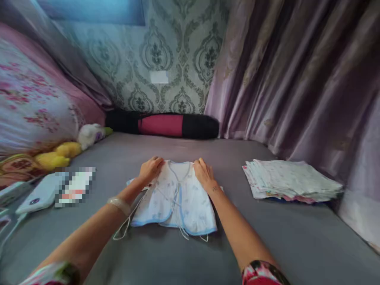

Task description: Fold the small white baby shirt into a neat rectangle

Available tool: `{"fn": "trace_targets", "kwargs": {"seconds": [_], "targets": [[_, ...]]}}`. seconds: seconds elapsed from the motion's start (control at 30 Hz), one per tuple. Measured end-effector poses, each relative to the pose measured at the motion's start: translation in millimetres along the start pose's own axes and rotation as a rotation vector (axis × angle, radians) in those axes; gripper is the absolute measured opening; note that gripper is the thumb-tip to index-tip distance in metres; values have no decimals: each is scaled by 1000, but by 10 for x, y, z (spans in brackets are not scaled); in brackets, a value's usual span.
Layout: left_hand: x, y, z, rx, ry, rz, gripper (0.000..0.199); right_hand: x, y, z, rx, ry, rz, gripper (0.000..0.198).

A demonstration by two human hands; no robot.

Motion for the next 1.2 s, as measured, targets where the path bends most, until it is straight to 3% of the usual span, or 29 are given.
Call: {"fn": "trace_targets", "kwargs": {"seconds": [0.27,0.53,0.7,1.0,1.2], "targets": [[202,-70,159,-17,-47,0,36,195,43,237,7,-86,58,31],[494,-193,203,17,-5,10,35,459,36,305,-4,-127,122,30],[546,-197,299,-18,-76,0,38,483,23,385,-6,-151,132,27],[686,-174,300,-5,-134,16,32,619,-64,364,71,-170,107,23],[716,-106,294,58,-106,13,32,653,-70,451,23,-96,134,24]]}}
Point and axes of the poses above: each hand's wrist, its own x-axis towards the middle knuckle, its own z-axis out of the palm, y = z × x, the point moved 5 cm from there along x, towards the middle knuckle, and after that the axes turned 13 degrees about z, right-handed, at the moved point
